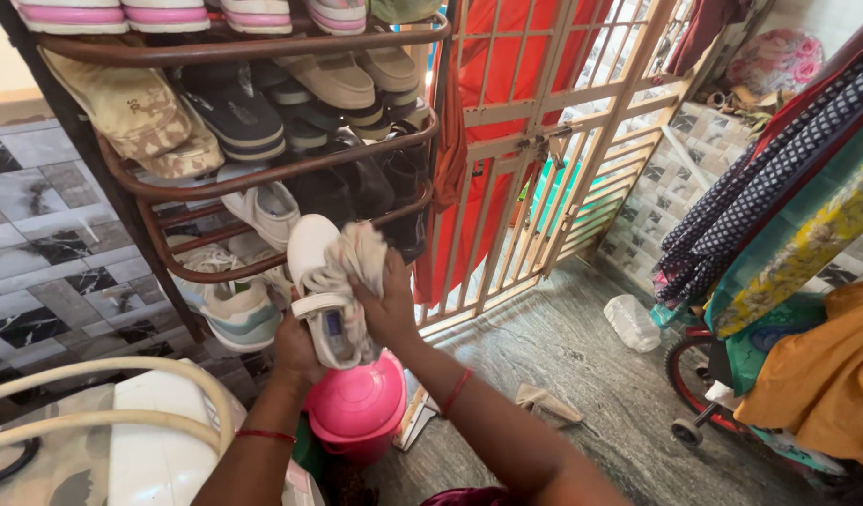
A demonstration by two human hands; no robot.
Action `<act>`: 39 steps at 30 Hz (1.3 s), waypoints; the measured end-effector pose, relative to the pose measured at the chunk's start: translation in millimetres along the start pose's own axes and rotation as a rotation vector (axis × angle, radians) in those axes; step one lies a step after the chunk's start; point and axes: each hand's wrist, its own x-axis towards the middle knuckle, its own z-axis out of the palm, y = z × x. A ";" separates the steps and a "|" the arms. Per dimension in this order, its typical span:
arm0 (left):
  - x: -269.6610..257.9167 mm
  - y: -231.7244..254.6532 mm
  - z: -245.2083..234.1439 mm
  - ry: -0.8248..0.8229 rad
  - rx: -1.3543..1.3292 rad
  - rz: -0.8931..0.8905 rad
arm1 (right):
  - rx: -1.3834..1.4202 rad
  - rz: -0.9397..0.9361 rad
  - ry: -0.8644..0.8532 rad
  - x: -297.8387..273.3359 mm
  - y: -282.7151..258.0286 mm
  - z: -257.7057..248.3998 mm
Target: The person wipes several shoes on a multi-tiered shoe rack using a cloth. They handle each shoe individually, wiping the exterior surfaces before placing them back on the rack.
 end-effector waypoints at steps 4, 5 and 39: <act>1.5 -0.4 8.1 0.118 0.028 0.154 | 0.182 0.171 -0.173 -39.6 9.1 -22.8; -0.4 1.2 13.5 0.118 0.032 0.155 | 0.260 0.272 -0.239 -49.1 11.4 -28.8; -17.6 -18.8 62.8 -0.272 1.212 0.411 | 0.296 0.393 0.264 45.6 40.6 -107.3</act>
